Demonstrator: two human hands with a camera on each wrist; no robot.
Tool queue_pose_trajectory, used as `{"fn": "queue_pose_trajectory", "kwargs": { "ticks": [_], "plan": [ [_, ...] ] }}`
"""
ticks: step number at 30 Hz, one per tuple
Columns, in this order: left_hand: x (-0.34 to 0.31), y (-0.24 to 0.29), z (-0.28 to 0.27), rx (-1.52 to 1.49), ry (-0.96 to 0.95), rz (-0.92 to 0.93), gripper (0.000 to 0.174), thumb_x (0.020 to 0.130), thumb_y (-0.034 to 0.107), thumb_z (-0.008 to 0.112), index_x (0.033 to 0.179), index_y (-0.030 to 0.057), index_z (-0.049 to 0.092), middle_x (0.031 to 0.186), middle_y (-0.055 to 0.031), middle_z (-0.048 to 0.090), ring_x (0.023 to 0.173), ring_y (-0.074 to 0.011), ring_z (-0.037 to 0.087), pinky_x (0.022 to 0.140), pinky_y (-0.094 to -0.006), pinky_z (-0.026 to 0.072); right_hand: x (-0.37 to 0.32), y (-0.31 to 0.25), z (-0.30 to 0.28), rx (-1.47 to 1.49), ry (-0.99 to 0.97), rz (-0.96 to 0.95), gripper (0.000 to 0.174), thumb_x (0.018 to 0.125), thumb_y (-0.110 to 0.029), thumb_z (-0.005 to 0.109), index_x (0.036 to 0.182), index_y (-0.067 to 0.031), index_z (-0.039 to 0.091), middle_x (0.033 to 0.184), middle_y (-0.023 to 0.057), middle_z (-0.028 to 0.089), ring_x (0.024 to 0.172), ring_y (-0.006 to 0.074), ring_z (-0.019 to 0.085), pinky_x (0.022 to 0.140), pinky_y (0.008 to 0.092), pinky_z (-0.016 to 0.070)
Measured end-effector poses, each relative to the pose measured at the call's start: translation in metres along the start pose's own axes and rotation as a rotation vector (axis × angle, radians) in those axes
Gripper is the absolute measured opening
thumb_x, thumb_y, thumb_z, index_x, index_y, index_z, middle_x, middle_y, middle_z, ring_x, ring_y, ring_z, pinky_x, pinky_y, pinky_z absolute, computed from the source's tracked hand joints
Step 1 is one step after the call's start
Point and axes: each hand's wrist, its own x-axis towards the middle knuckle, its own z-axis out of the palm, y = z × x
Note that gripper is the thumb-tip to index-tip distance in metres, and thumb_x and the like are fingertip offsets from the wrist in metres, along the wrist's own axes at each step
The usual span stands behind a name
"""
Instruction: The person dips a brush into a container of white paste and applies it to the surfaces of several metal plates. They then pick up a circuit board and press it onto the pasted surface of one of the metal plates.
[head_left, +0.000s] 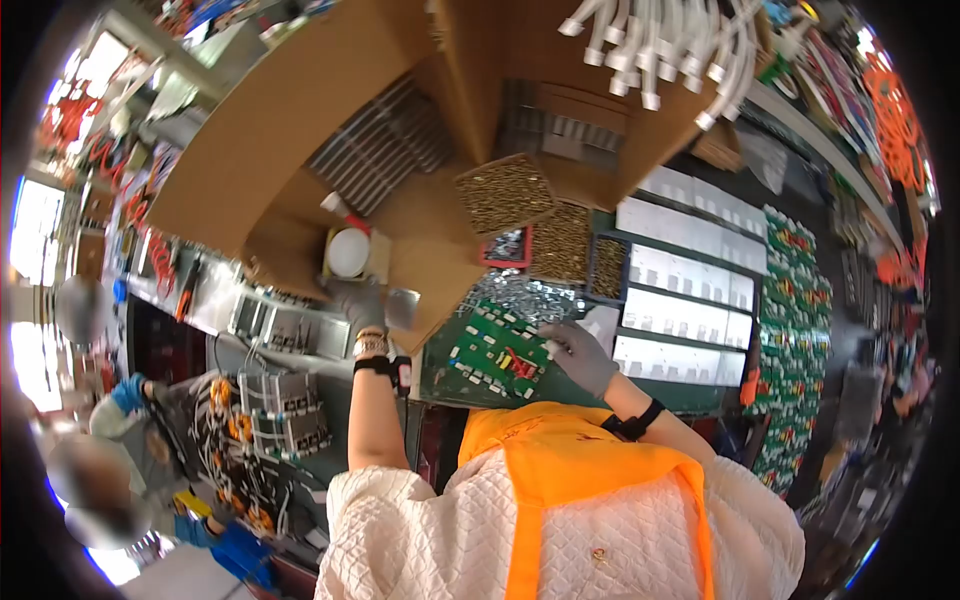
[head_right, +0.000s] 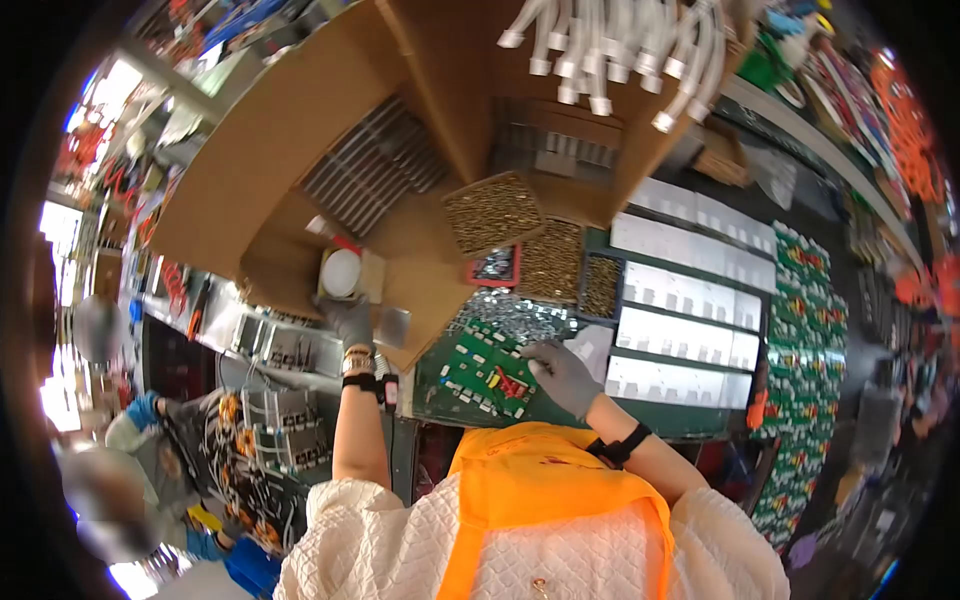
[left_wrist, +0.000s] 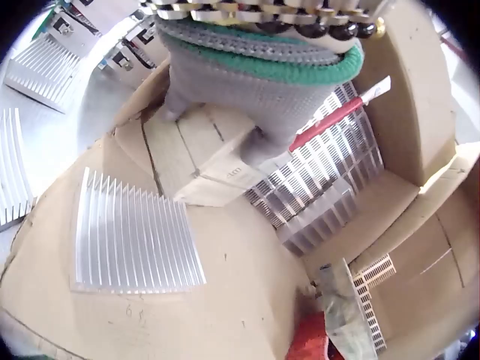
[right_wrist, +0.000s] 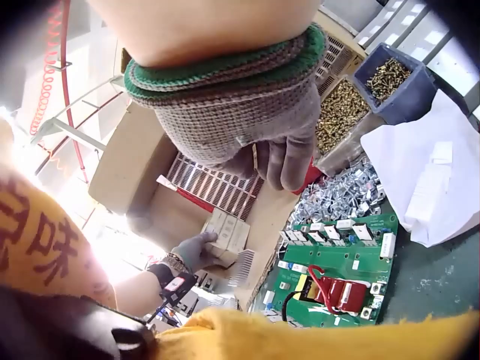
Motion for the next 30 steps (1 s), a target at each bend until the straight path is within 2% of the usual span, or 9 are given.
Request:
{"fn": "queue_pose_trajectory", "kwargs": {
  "ticks": [5, 10, 13, 19, 22, 23, 25, 26, 30],
  "plan": [
    [-0.060, 0.022, -0.009, 0.009, 0.029, 0.053, 0.105, 0.076, 0.009, 0.079, 0.154, 0.0047, 0.009, 0.152, -0.0254, 0.028, 0.139, -0.0404, 0.035, 0.117, -0.0415, 0.0317, -0.009, 0.009, -0.008, 0.039, 0.033, 0.071, 0.019, 0.093, -0.014, 0.061, 0.108, -0.0039, 0.066, 0.106, 0.0114, 0.062, 0.087, 0.0247, 0.062, 0.078, 0.0338, 0.0506],
    [-0.101, 0.024, -0.022, -0.046, -0.285, 0.351, 0.042, 0.083, 0.004, 0.072, 0.123, 0.0009, 0.058, 0.119, -0.0164, 0.059, 0.116, -0.0325, 0.055, 0.097, -0.0423, 0.0455, -0.017, 0.000, -0.023, 0.016, 0.098, 0.242, 0.038, 0.096, -0.037, 0.058, 0.090, -0.0015, 0.069, 0.079, 0.0164, 0.062, 0.075, 0.0323, 0.061, 0.070, 0.0395, 0.0479],
    [-0.120, 0.024, -0.013, -0.258, -0.399, 0.319, 0.025, 0.085, 0.005, 0.070, 0.109, 0.0005, 0.065, 0.106, -0.0141, 0.065, 0.104, -0.0316, 0.060, 0.089, -0.0410, 0.0477, -0.015, 0.007, -0.025, -0.024, 0.097, 0.205, 0.038, 0.097, -0.038, 0.056, 0.093, -0.0019, 0.069, 0.076, 0.0161, 0.062, 0.073, 0.0328, 0.061, 0.070, 0.0402, 0.0480],
    [-0.105, 0.029, -0.001, 0.000, -0.258, 0.625, 0.021, 0.090, 0.007, 0.065, 0.110, 0.0011, 0.064, 0.105, -0.0150, 0.067, 0.094, -0.0303, 0.062, 0.085, -0.0389, 0.0497, -0.015, -0.006, -0.017, 0.113, 0.017, 0.176, 0.032, 0.101, -0.030, 0.052, 0.113, -0.0045, 0.066, 0.074, 0.0063, 0.064, 0.066, 0.0153, 0.062, 0.065, 0.0303, 0.0500],
    [-0.090, 0.038, -0.004, 0.029, -0.281, 0.058, 0.037, 0.092, 0.010, 0.064, 0.126, 0.0015, 0.053, 0.122, -0.0172, 0.060, 0.108, -0.0303, 0.057, 0.092, -0.0398, 0.0479, -0.017, -0.004, -0.013, 0.103, 0.013, 0.149, 0.032, 0.101, -0.030, 0.053, 0.113, -0.0042, 0.066, 0.074, 0.0060, 0.062, 0.067, 0.0138, 0.060, 0.064, 0.0292, 0.0489],
    [-0.084, 0.039, -0.003, 0.029, -0.262, 0.050, 0.037, 0.092, 0.010, 0.064, 0.126, 0.0015, 0.053, 0.122, -0.0172, 0.060, 0.108, -0.0303, 0.057, 0.092, -0.0398, 0.0479, -0.017, -0.003, -0.013, 0.101, -0.002, 0.135, 0.032, 0.101, -0.030, 0.053, 0.113, -0.0042, 0.066, 0.074, 0.0060, 0.062, 0.067, 0.0138, 0.060, 0.064, 0.0292, 0.0489],
    [-0.073, 0.038, 0.000, -0.052, 0.053, -0.170, 0.066, 0.086, 0.012, 0.072, 0.140, 0.0027, 0.035, 0.143, -0.0205, 0.042, 0.119, -0.0331, 0.049, 0.099, -0.0402, 0.0464, -0.018, -0.002, -0.015, 0.126, 0.012, 0.152, 0.030, 0.100, -0.028, 0.053, 0.113, -0.0039, 0.066, 0.074, 0.0056, 0.062, 0.068, 0.0128, 0.059, 0.065, 0.0290, 0.0482],
    [-0.064, 0.034, -0.006, -0.415, -0.041, -0.287, 0.094, 0.077, 0.008, 0.079, 0.148, 0.0038, 0.017, 0.154, -0.0220, 0.020, 0.130, -0.0369, 0.041, 0.107, -0.0403, 0.0427, -0.019, 0.000, -0.015, 0.175, 0.021, 0.157, 0.029, 0.100, -0.026, 0.053, 0.113, -0.0029, 0.066, 0.074, 0.0047, 0.062, 0.069, 0.0122, 0.059, 0.065, 0.0288, 0.0478],
    [-0.042, 0.052, -0.011, 0.054, 0.070, -0.097, 0.101, 0.076, 0.008, 0.080, 0.151, 0.0049, 0.013, 0.156, -0.0227, 0.018, 0.139, -0.0387, 0.034, 0.113, -0.0424, 0.0386, -0.021, 0.008, -0.016, 0.164, 0.024, 0.147, 0.029, 0.101, -0.024, 0.053, 0.113, -0.0017, 0.066, 0.075, 0.0042, 0.062, 0.070, 0.0121, 0.059, 0.065, 0.0283, 0.0479]
  ]
}}
